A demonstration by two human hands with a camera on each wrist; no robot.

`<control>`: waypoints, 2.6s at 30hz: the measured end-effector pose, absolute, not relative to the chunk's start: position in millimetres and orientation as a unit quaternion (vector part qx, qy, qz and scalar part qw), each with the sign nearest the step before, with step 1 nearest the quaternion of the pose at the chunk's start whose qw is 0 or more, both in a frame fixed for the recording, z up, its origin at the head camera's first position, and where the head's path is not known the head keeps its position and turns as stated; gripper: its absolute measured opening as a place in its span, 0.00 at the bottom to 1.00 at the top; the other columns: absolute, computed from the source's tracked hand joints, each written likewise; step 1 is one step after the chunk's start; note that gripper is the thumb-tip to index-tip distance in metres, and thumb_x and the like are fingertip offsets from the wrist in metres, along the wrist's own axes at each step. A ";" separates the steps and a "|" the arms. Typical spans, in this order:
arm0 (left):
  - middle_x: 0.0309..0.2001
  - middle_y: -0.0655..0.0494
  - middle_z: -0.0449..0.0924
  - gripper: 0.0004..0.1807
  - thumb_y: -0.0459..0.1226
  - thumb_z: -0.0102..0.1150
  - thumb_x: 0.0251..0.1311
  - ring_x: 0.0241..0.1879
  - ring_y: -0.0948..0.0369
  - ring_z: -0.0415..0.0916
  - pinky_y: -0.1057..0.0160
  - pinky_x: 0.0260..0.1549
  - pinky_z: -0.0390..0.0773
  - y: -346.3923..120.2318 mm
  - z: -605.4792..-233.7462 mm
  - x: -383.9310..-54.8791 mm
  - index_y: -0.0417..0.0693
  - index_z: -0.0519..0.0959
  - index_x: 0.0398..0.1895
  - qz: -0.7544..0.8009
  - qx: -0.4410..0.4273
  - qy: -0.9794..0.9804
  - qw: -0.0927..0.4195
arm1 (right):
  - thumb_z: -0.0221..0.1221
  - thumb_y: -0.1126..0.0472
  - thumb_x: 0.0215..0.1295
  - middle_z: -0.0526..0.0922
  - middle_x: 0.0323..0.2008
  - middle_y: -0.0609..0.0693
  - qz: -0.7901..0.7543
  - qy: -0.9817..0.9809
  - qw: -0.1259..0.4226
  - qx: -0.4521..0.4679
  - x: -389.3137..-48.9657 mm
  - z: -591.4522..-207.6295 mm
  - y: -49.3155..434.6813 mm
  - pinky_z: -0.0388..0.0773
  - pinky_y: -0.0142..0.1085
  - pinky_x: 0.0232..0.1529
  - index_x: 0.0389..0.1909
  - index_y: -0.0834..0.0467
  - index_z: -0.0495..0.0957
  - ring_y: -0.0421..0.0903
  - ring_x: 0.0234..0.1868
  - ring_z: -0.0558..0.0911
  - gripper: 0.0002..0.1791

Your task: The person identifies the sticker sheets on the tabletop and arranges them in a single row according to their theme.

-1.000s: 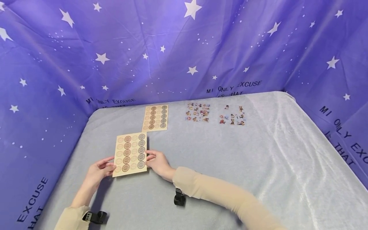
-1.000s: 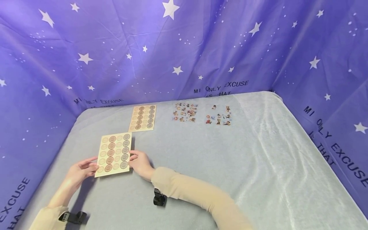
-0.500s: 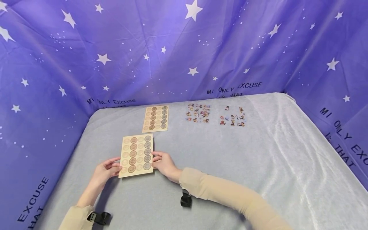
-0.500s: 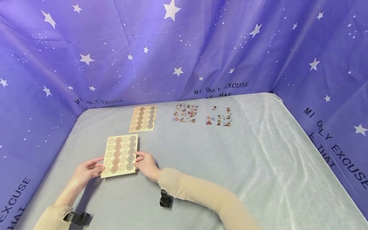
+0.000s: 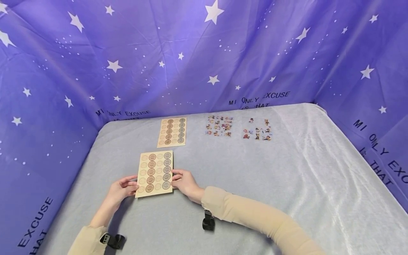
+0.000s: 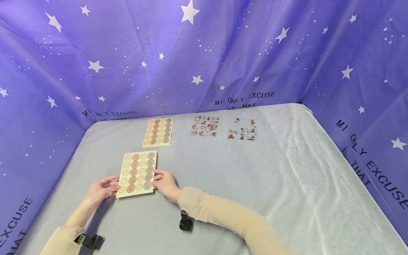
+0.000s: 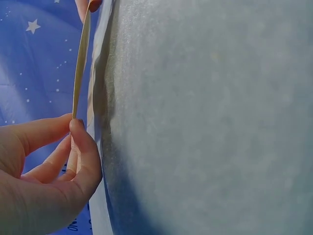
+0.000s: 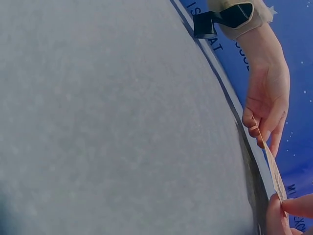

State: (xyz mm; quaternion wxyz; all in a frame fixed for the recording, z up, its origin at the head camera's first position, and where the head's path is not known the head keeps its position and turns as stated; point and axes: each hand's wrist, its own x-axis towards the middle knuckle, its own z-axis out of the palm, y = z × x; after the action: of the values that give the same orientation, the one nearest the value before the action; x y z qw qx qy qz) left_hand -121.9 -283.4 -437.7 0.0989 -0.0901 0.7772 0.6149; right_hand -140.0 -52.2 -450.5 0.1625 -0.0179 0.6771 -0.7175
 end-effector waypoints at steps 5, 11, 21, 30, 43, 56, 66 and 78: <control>0.25 0.62 0.76 0.28 0.23 0.52 0.51 0.25 0.69 0.75 0.70 0.27 0.78 -281.3 -438.4 -124.8 0.23 0.58 0.57 0.605 -0.098 0.783 0.108 | 0.53 0.81 0.48 0.79 0.29 0.62 -0.718 0.677 0.161 -0.016 -141.8 -453.9 -51.2 0.79 0.31 0.29 0.51 0.73 0.68 0.40 0.24 0.76 0.24; 0.26 0.60 0.76 0.27 0.23 0.51 0.52 0.25 0.68 0.75 0.69 0.27 0.78 -280.5 -440.1 -125.5 0.23 0.58 0.57 0.599 -0.097 0.786 0.120 | 0.53 0.82 0.48 0.79 0.29 0.62 -0.722 0.672 0.166 -0.012 -143.3 -455.4 -49.6 0.79 0.31 0.28 0.51 0.73 0.68 0.40 0.24 0.76 0.25; 0.26 0.60 0.76 0.27 0.24 0.50 0.53 0.24 0.69 0.75 0.70 0.27 0.78 -278.4 -441.3 -128.0 0.23 0.58 0.57 0.593 -0.099 0.789 0.127 | 0.54 0.82 0.47 0.77 0.27 0.60 -0.722 0.669 0.175 -0.001 -144.0 -456.9 -47.7 0.80 0.33 0.29 0.52 0.73 0.67 0.41 0.25 0.76 0.26; 0.26 0.59 0.76 0.28 0.24 0.50 0.54 0.25 0.69 0.75 0.70 0.27 0.78 -280.2 -443.3 -129.0 0.22 0.56 0.58 0.596 -0.097 0.785 0.135 | 0.55 0.78 0.50 0.78 0.28 0.57 -0.703 0.681 0.203 -0.001 -147.3 -457.4 -46.2 0.80 0.33 0.28 0.55 0.70 0.65 0.44 0.26 0.79 0.27; 0.25 0.60 0.75 0.26 0.24 0.51 0.52 0.24 0.68 0.74 0.69 0.25 0.78 -273.4 -441.3 -128.7 0.21 0.60 0.55 0.575 -0.097 0.803 0.122 | 0.54 0.77 0.50 0.80 0.28 0.61 -0.672 0.703 0.229 -0.039 -152.7 -453.9 -38.3 0.80 0.34 0.25 0.55 0.73 0.63 0.48 0.22 0.81 0.27; 0.25 0.68 0.76 0.28 0.34 0.55 0.50 0.25 0.71 0.75 0.70 0.25 0.77 -281.2 -444.5 -133.8 0.25 0.65 0.53 0.535 -0.060 0.837 0.097 | 0.54 0.70 0.53 0.79 0.23 0.63 -0.567 0.790 0.209 -0.104 -166.6 -435.4 -16.8 0.78 0.35 0.20 0.41 0.71 0.74 0.48 0.19 0.77 0.14; 0.37 0.44 0.77 0.24 0.35 0.51 0.58 0.30 0.67 0.76 0.66 0.29 0.78 -270.5 -425.1 -143.3 0.28 0.65 0.55 0.517 -0.041 0.851 0.085 | 0.53 0.68 0.54 0.80 0.27 0.62 -0.561 0.796 0.198 -0.111 -181.7 -427.6 -6.3 0.78 0.37 0.24 0.43 0.67 0.75 0.55 0.26 0.79 0.14; 0.39 0.37 0.75 0.24 0.34 0.50 0.59 0.30 0.65 0.75 0.66 0.31 0.78 -260.4 -410.4 -160.1 0.27 0.64 0.56 0.509 -0.029 0.856 0.083 | 0.53 0.66 0.57 0.80 0.31 0.62 -0.554 0.803 0.196 -0.101 -197.9 -424.2 2.3 0.77 0.38 0.25 0.48 0.65 0.73 0.57 0.29 0.79 0.17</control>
State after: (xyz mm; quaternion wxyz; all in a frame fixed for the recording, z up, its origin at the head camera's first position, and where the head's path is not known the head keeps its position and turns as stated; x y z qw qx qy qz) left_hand -160.1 -260.4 -410.4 0.0828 -0.0292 0.8560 0.5094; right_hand -197.9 2.3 -424.2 0.1958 -0.1010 0.8026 -0.5543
